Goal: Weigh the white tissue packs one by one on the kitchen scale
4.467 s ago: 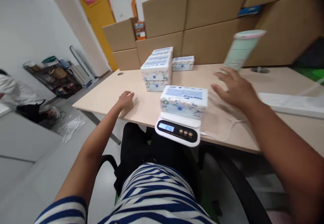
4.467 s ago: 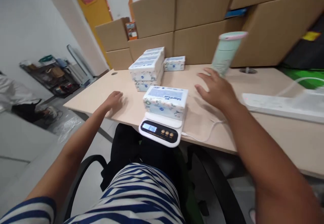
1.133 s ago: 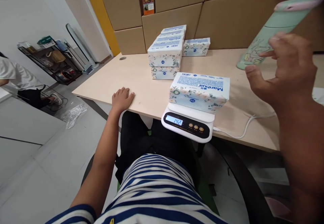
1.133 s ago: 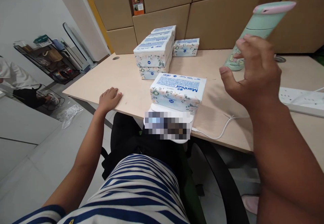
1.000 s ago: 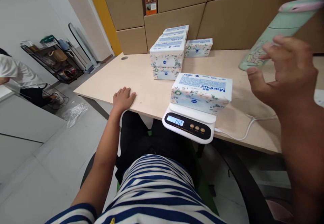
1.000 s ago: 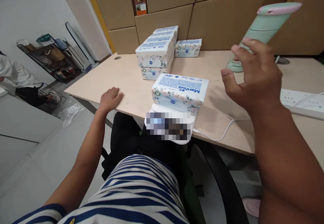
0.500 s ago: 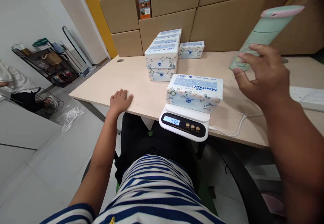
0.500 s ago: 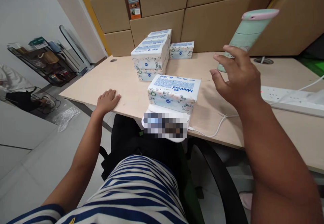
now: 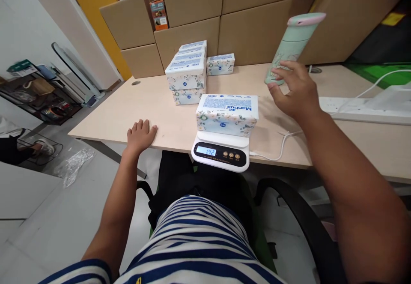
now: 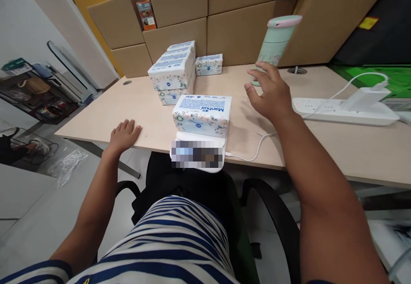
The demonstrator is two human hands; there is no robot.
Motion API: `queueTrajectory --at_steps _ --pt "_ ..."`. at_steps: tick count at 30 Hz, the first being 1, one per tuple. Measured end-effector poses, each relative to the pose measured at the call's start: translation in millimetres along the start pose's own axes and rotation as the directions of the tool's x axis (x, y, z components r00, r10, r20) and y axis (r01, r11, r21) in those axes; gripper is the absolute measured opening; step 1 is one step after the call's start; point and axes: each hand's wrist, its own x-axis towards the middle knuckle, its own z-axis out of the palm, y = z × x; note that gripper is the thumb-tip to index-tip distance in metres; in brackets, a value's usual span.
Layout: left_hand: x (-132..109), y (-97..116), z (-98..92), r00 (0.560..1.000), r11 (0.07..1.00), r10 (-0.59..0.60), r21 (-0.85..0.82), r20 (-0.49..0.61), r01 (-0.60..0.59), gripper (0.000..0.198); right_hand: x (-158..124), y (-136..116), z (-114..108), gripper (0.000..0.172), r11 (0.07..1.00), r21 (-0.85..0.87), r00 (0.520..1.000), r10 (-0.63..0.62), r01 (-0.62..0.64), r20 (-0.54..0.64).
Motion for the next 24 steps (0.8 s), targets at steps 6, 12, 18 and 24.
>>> queueTrajectory --at_steps 6,12,18,24 --pt "-4 -3 0.1 0.999 0.999 0.045 0.014 0.010 -0.045 0.076 0 0 4 0.038 0.997 0.043 0.997 0.070 -0.070 0.011" --pt "35 -20 -0.2 0.986 0.985 0.164 -0.061 0.025 -0.163 0.091 17 -19 -57 0.056 0.798 0.590 0.989 0.150 -0.121 -0.001" --pt "153 7 -41.2 0.911 0.726 0.411 -0.613 0.024 -0.311 0.097 55 -105 -99 0.105 0.900 0.435 0.695 -0.326 0.022 0.641" --pt "225 17 -28.5 0.979 0.886 0.163 -0.419 -0.122 -0.199 0.074 74 -154 -35 0.144 0.970 0.214 0.378 -0.243 0.116 0.893"
